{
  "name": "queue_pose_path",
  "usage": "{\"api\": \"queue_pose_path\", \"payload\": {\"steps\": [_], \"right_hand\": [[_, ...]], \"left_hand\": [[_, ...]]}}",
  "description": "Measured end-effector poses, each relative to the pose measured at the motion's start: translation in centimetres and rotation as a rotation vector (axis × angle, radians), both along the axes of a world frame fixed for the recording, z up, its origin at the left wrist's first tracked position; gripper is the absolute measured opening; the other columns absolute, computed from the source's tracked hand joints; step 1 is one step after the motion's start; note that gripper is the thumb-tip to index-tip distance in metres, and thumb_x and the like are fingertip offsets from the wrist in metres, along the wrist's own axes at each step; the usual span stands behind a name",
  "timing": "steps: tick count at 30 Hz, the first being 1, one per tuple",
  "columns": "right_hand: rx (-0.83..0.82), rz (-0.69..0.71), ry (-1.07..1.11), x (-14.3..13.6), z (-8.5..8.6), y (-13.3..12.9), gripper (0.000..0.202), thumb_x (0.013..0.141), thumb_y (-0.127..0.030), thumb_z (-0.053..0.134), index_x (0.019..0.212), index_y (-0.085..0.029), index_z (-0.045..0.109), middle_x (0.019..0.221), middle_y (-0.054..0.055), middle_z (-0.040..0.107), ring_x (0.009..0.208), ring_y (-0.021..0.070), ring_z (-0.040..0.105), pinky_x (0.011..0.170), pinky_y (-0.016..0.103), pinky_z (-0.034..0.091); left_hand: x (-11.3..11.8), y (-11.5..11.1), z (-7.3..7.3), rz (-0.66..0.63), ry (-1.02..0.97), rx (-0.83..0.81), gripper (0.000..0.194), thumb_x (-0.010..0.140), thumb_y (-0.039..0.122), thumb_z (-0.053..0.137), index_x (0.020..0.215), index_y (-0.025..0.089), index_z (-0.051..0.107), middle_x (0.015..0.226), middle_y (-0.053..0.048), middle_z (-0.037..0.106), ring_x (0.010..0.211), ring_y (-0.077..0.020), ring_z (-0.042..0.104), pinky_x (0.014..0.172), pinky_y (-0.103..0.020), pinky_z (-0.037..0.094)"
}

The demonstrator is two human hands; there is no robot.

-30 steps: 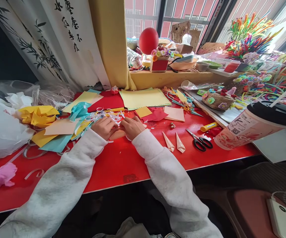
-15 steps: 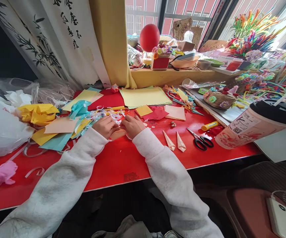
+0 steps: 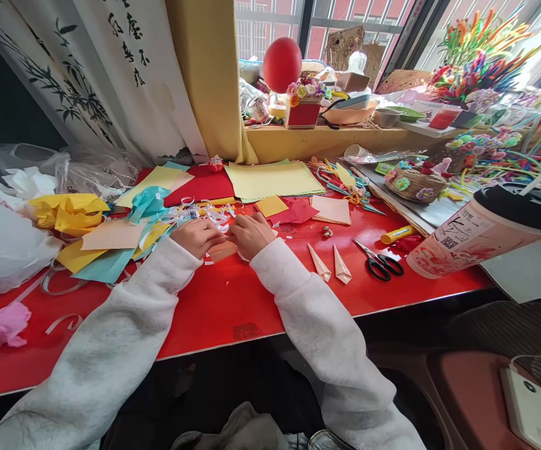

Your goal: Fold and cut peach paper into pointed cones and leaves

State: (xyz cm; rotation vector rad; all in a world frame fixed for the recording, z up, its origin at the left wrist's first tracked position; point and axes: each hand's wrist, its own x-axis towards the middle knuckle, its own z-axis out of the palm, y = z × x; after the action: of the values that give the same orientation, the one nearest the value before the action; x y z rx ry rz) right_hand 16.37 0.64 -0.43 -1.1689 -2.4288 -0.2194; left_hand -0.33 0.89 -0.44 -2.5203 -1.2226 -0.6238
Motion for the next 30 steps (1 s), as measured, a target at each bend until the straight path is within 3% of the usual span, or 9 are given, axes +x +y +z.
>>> {"api": "queue_pose_path", "payload": {"steps": [5, 13, 19, 26, 30], "right_hand": [[-0.005, 0.035, 0.037, 0.18, -0.04, 0.09, 0.029, 0.08, -0.038, 0.039, 0.084, -0.019, 0.06, 0.085, 0.004, 0.057, 0.076, 0.0128, 0.05, 0.071, 0.028, 0.025], [-0.008, 0.014, -0.015, 0.26, -0.42, 0.49, 0.021, 0.079, -0.027, 0.043, 0.084, -0.017, 0.06, 0.085, 0.006, 0.056, 0.075, 0.0138, 0.049, 0.07, 0.028, 0.027], [-0.021, 0.05, -0.039, 0.35, -0.16, 0.17, 0.028, 0.082, -0.033, 0.036, 0.086, -0.019, 0.06, 0.083, 0.005, 0.056, 0.075, 0.0128, 0.049, 0.069, 0.028, 0.027], [-0.025, 0.014, -0.043, 0.16, -0.17, 0.28, 0.028, 0.082, -0.032, 0.038, 0.082, -0.017, 0.061, 0.083, 0.005, 0.057, 0.074, 0.0128, 0.049, 0.07, 0.028, 0.027], [-0.043, 0.038, -0.015, 0.18, 0.01, 0.16, 0.027, 0.081, -0.034, 0.038, 0.085, -0.019, 0.061, 0.085, 0.005, 0.057, 0.077, 0.0132, 0.05, 0.071, 0.028, 0.028]], "left_hand": [[-0.02, 0.14, -0.03, 0.021, 0.001, -0.002, 0.017, 0.072, 0.03, 0.052, 0.067, 0.016, 0.061, 0.071, -0.004, 0.058, 0.072, -0.017, 0.052, 0.061, -0.028, 0.038], [0.16, 0.23, -0.11, -0.014, -0.049, -0.101, 0.019, 0.074, 0.031, 0.05, 0.071, 0.016, 0.062, 0.072, -0.006, 0.058, 0.073, -0.016, 0.052, 0.064, -0.027, 0.041], [0.14, -0.14, 0.12, -0.014, -0.078, -0.055, 0.016, 0.072, 0.028, 0.052, 0.068, 0.015, 0.06, 0.072, -0.005, 0.057, 0.075, -0.0166, 0.051, 0.066, -0.027, 0.041], [0.01, 0.32, 0.05, 0.014, -0.033, -0.154, 0.017, 0.073, 0.03, 0.05, 0.074, 0.018, 0.064, 0.076, -0.004, 0.06, 0.076, -0.0173, 0.052, 0.066, -0.028, 0.041], [-0.1, 0.36, 0.07, 0.006, -0.005, -0.113, 0.018, 0.073, 0.028, 0.05, 0.072, 0.017, 0.063, 0.074, -0.006, 0.059, 0.077, -0.0183, 0.05, 0.067, -0.028, 0.041]]}}
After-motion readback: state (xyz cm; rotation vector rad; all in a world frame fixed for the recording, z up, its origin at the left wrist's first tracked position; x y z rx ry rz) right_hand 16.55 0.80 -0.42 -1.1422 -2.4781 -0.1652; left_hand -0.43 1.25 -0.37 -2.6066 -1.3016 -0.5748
